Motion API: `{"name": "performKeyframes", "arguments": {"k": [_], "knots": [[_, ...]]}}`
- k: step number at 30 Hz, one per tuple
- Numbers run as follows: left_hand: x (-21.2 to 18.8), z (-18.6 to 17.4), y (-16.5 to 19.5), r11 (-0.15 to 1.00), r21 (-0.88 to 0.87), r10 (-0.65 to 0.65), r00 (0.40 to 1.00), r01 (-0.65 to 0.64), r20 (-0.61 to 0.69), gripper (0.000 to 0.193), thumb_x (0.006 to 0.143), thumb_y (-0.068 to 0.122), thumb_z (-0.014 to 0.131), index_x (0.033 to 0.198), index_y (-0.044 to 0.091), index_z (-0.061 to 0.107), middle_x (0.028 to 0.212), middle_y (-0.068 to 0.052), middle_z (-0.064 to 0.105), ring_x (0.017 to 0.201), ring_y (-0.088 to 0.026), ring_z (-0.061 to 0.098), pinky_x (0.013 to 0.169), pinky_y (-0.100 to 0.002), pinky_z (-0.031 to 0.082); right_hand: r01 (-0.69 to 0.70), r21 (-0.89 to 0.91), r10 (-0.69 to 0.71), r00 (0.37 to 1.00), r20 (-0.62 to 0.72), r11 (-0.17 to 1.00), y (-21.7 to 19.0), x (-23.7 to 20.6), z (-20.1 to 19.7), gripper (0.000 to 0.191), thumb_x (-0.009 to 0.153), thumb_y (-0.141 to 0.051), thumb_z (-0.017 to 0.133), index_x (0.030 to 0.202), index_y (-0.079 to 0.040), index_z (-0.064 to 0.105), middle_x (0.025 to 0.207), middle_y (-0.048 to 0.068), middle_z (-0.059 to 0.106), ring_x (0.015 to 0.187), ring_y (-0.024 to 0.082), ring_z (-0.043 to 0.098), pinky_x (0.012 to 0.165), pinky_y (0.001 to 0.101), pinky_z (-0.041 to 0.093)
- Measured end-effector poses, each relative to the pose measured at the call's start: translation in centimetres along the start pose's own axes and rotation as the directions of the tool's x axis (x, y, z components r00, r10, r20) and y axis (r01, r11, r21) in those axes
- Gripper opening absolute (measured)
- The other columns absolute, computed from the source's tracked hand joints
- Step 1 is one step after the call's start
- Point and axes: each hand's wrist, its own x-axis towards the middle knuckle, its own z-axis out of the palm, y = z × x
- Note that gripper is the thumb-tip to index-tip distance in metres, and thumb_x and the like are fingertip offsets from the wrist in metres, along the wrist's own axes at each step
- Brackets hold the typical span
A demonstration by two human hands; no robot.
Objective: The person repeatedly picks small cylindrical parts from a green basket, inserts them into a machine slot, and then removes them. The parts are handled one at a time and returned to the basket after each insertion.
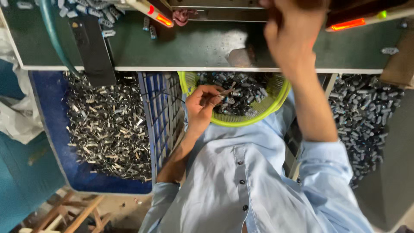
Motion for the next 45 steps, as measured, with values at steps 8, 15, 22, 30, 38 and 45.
{"name": "performKeyframes", "arguments": {"k": [8, 15, 22, 30, 38, 45], "knots": [[-0.3, 0.4, 2.0, 0.961, 0.084, 0.265, 0.964, -0.263, -0.009, 0.021, 0.087, -0.016, 0.064, 0.103, -0.002, 0.061, 0.117, -0.015, 0.07, 0.105, -0.02, 0.066, 0.097, -0.031, 0.054, -0.113, 0.528, 0.206, 0.971, -0.121, 0.841, -9.1, -8.7, -1.3, 0.045, 0.081, 0.003, 0.077, 0.116, -0.007, 0.049, 0.1, 0.015, 0.07, 0.09, 0.034, 0.069, 0.096, 0.0462, 0.05], [1.0, 2.4, 4.4, 0.871, 0.31, 0.39, 0.92, -0.381, 0.034, 0.021, 0.085, -0.005, 0.075, 0.1, 0.001, 0.062, 0.115, -0.017, 0.067, 0.099, -0.026, 0.066, 0.091, -0.035, 0.053, -0.381, 0.574, 0.367, 0.919, 0.147, 0.725, -11.8, -14.5, 1.0, 0.031, 0.08, 0.011, 0.076, 0.106, 0.0, 0.062, 0.098, 0.015, 0.07, 0.085, 0.027, 0.069, 0.076, 0.0351, 0.058], [2.4, 1.2, 7.4, 0.638, 0.469, 0.505, 0.791, -0.611, 0.345, 0.017, 0.083, -0.004, 0.073, 0.096, 0.003, 0.063, 0.103, -0.013, 0.068, 0.096, -0.032, 0.067, 0.084, -0.036, 0.055, -0.244, 0.55, 0.219, 0.969, 0.112, 0.799, -10.2, -12.2, -0.2, 0.037, 0.067, 0.01, 0.078, 0.1, 0.0, 0.067, 0.1, 0.016, 0.067, 0.083, 0.03, 0.068, 0.072, 0.0371, 0.056], [1.1, 0.2, 5.6, 0.859, 0.373, 0.242, 0.921, -0.35, 0.306, 0.01, 0.088, 0.001, 0.073, 0.096, 0.003, 0.066, 0.085, -0.008, 0.072, 0.073, -0.021, 0.072, 0.066, -0.032, 0.055, -0.514, 0.836, 0.531, 0.771, 0.352, 0.193, -10.1, -15.0, 1.3, 0.029, 0.09, 0.02, 0.064, 0.109, 0.001, 0.052, 0.106, 0.021, 0.071, 0.083, 0.019, 0.069, 0.07, 0.0296, 0.06], [-0.5, -7.3, 7.9, 0.886, -0.465, 0.167, 0.93, 0.004, 0.328, 0.024, 0.097, 0.023, 0.068, 0.105, 0.0, 0.068, 0.093, -0.009, 0.072, 0.08, -0.017, 0.069, 0.071, -0.029, 0.054, -0.218, 0.813, 0.394, 0.919, -0.015, 0.539, -3.3, -7.5, -0.9, 0.037, 0.101, 0.021, 0.062, 0.112, -0.005, 0.039, 0.102, 0.02, 0.072, 0.093, 0.029, 0.077, 0.066, 0.0318, 0.061], [0.1, -4.8, 2.0, 0.968, -0.126, -0.17, 0.938, 0.216, 0.303, 0.027, 0.1, 0.025, 0.068, 0.108, 0.0, 0.067, 0.094, -0.008, 0.071, 0.085, -0.013, 0.065, 0.078, -0.026, 0.051, 0.142, 0.054, -0.134, 0.982, -0.134, 0.988, -1.3, 4.2, 0.7, 0.027, 0.08, 0.019, 0.069, 0.091, -0.005, 0.064, 0.08, 0.008, 0.069, 0.074, 0.027, 0.066, 0.07, 0.045, 0.051]]}}
